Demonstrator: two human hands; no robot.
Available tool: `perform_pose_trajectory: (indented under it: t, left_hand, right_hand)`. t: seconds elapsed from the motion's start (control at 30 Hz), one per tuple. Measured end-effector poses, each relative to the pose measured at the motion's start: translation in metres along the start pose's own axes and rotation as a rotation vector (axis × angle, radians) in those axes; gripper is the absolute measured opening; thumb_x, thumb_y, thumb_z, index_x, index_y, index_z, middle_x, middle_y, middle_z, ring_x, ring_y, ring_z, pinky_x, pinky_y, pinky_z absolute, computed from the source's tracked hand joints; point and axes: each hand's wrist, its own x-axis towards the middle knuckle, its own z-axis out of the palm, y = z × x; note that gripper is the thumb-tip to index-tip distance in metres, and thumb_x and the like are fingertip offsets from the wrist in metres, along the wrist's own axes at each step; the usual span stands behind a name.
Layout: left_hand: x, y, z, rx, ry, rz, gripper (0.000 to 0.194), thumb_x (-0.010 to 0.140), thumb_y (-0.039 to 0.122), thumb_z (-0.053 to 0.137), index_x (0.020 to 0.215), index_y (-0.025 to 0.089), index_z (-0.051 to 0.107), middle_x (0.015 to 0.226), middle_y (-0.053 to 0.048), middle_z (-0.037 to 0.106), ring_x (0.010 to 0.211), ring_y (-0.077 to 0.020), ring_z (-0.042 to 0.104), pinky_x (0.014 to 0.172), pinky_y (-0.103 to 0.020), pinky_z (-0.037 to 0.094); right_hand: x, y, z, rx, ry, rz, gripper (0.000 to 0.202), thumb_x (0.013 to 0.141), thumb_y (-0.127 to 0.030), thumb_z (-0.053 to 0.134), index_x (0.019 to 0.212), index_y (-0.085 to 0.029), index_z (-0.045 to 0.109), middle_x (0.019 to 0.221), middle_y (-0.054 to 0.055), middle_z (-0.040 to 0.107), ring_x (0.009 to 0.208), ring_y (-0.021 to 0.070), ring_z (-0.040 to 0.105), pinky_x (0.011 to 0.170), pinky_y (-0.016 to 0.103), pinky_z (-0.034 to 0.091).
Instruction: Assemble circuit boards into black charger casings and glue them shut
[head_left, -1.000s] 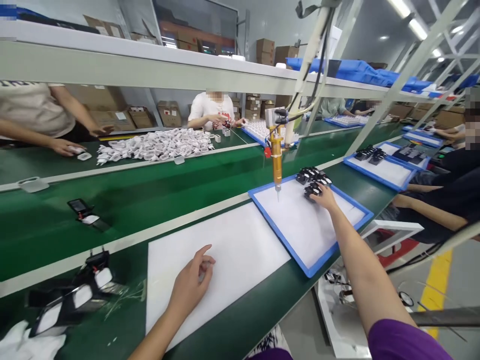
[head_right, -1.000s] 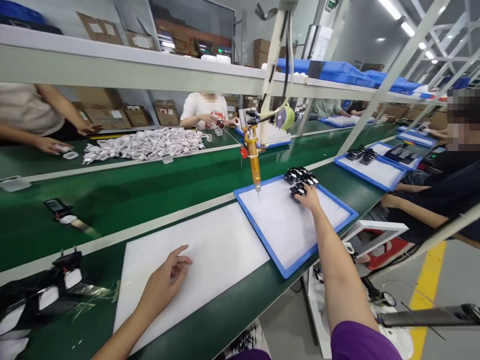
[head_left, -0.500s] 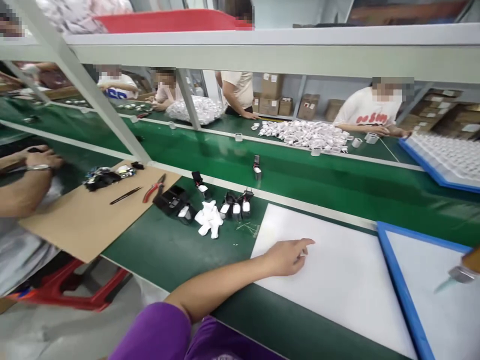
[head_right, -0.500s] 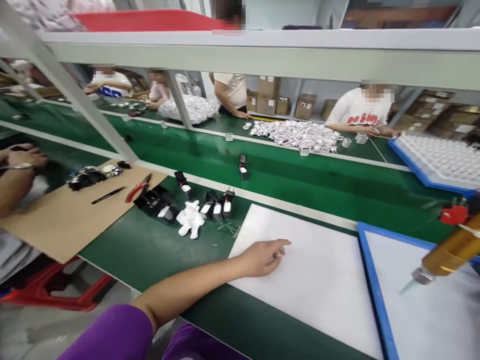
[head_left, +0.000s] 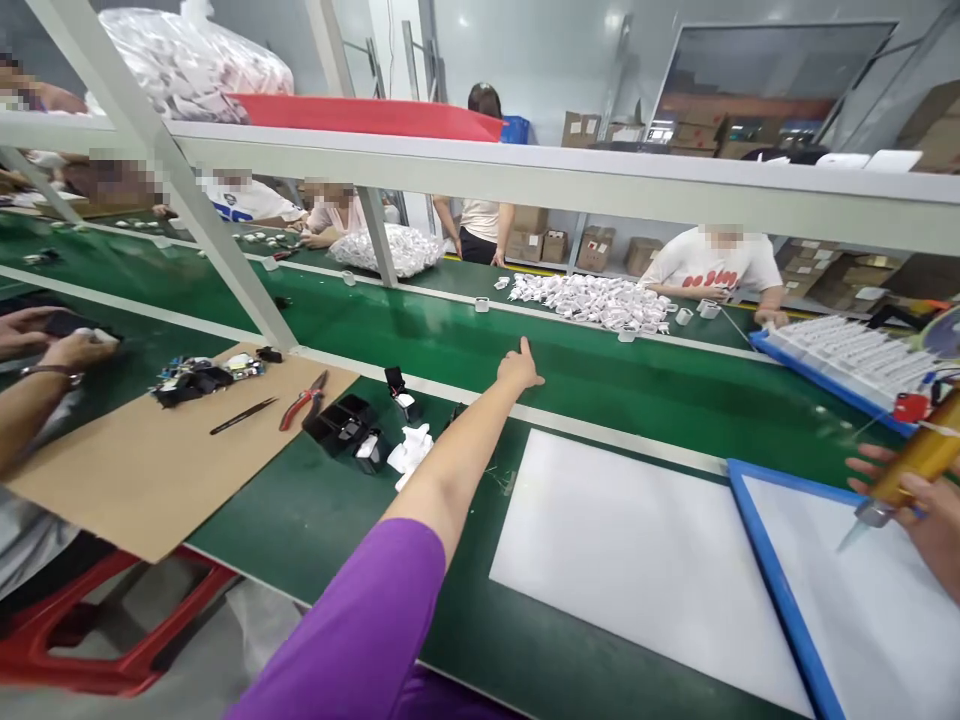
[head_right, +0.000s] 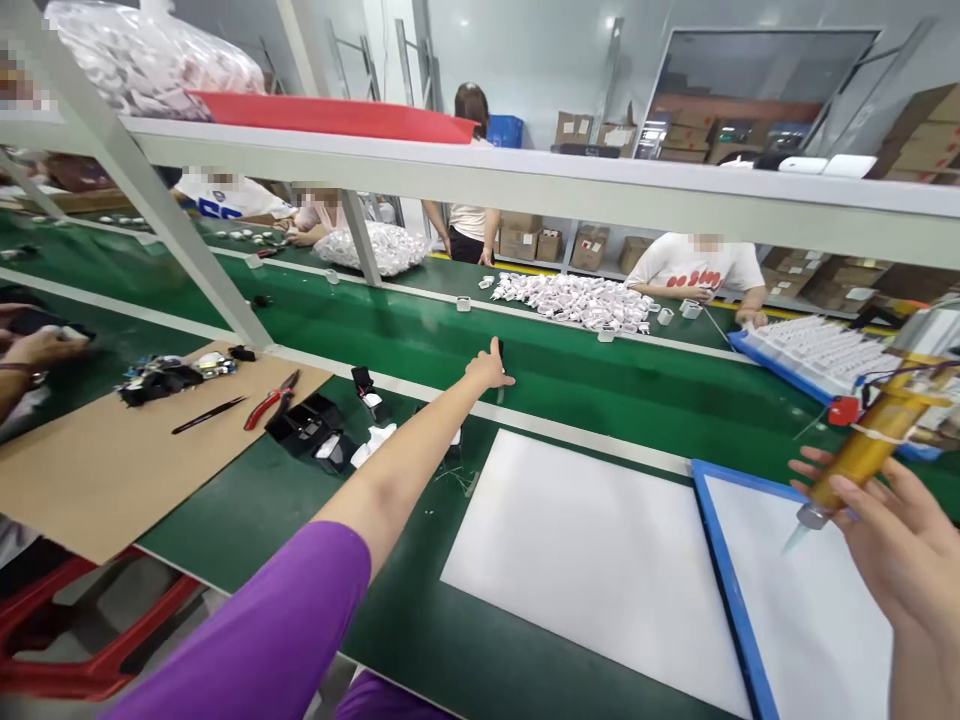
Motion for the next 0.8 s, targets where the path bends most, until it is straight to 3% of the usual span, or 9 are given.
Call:
perform_pose_trajectory:
  t: [0.07,0.17,0.3,0.37,0.43,0.53,0.63,0.73,0.8]
  left_hand:
    - [0.002,0.006,0.004,-0.009,-0.017,0.011,0.063,0.085,0.032,0.071,0.138,0.012,0.044,0.129,-0.020,0.055,0.113,-0.0321,0.061,0.088,-0.046,0.054]
    - [-0.004,0.014,0.004,-0.019,-0.008,0.106,0.038,0.094,0.034,0.059,0.126,0.015,0.055,0.126,-0.011,0.058,0.106,-0.0224,0.062,0.090,-0.043,0.055]
    - [-0.018,0.024,-0.002,-0.019,-0.019,0.293,0.044,0.098,0.039,0.050,0.128,0.007,0.052,0.128,-0.010,0.054,0.102,-0.0166,0.063,0.093,-0.037,0.052]
    - [-0.031,0.027,-0.002,-0.014,-0.041,0.377,0.044,0.092,0.034,0.059,0.130,0.012,0.052,0.119,-0.010,0.060,0.098,-0.0197,0.064,0.087,-0.037,0.054]
    - [-0.054,0.026,0.002,-0.008,-0.066,0.459,0.057,0.083,0.027,0.069,0.137,0.021,0.050,0.109,-0.008,0.065,0.096,-0.0240,0.065,0.082,-0.035,0.053]
    - [-0.101,0.012,0.017,0.018,-0.151,0.674,0.079,0.075,0.025,0.070,0.147,0.032,0.039,0.103,-0.005,0.064,0.091,-0.0252,0.066,0.077,-0.028,0.050]
    - [-0.144,-0.008,0.034,0.031,-0.289,0.868,0.079,0.075,0.019,0.063,0.147,0.037,0.038,0.102,-0.003,0.063,0.084,-0.0209,0.066,0.072,-0.024,0.049]
    - [-0.166,-0.024,0.052,-0.054,-0.334,0.911,0.080,0.074,0.013,0.059,0.148,0.037,0.037,0.109,-0.003,0.063,0.097,-0.0218,0.064,0.080,-0.026,0.050]
    - [-0.169,-0.030,0.066,-0.186,-0.313,0.855,0.079,0.074,0.011,0.059,0.147,0.034,0.038,0.121,-0.004,0.061,0.106,-0.0223,0.062,0.088,-0.029,0.051]
  right_hand:
    - [-0.003,0.001,0.006,-0.077,-0.022,-0.013,0.035,0.048,-0.042,0.084,0.080,-0.035,0.072,0.098,0.017,0.061,0.087,0.0272,0.062,0.078,0.061,0.039]
    - [-0.015,-0.003,0.024,-0.123,-0.052,0.024,0.030,0.053,-0.049,0.082,0.075,-0.033,0.069,0.089,0.015,0.062,0.069,0.0214,0.059,0.064,0.053,0.042]
    - [-0.040,-0.014,0.063,-0.038,-0.183,0.006,0.027,0.063,-0.045,0.081,0.078,-0.028,0.067,0.084,0.010,0.061,0.059,0.0140,0.054,0.050,0.036,0.044]
    - [-0.052,-0.019,0.084,0.033,-0.253,0.003,0.032,0.066,-0.042,0.080,0.091,-0.026,0.066,0.084,0.004,0.060,0.058,0.0119,0.053,0.048,0.029,0.046]
    - [-0.061,-0.023,0.103,0.092,-0.300,-0.012,0.035,0.069,-0.041,0.077,0.098,-0.026,0.064,0.086,0.001,0.059,0.056,0.0100,0.052,0.047,0.026,0.046]
    - [-0.071,-0.029,0.125,0.161,-0.375,-0.019,0.032,0.075,-0.038,0.072,0.103,-0.026,0.064,0.091,0.000,0.059,0.054,0.0078,0.050,0.046,0.023,0.045]
    - [-0.078,-0.033,0.140,0.234,-0.426,-0.035,0.029,0.077,-0.037,0.069,0.104,-0.027,0.065,0.095,0.001,0.060,0.051,0.0061,0.047,0.042,0.022,0.041]
    - [-0.081,-0.035,0.153,0.285,-0.447,-0.050,0.027,0.078,-0.038,0.068,0.102,-0.026,0.066,0.099,0.001,0.062,0.045,0.0036,0.042,0.036,0.020,0.035]
    - [-0.083,-0.034,0.160,0.306,-0.454,-0.068,0.026,0.078,-0.040,0.067,0.099,-0.024,0.067,0.098,0.001,0.064,0.041,0.0021,0.040,0.033,0.019,0.032]
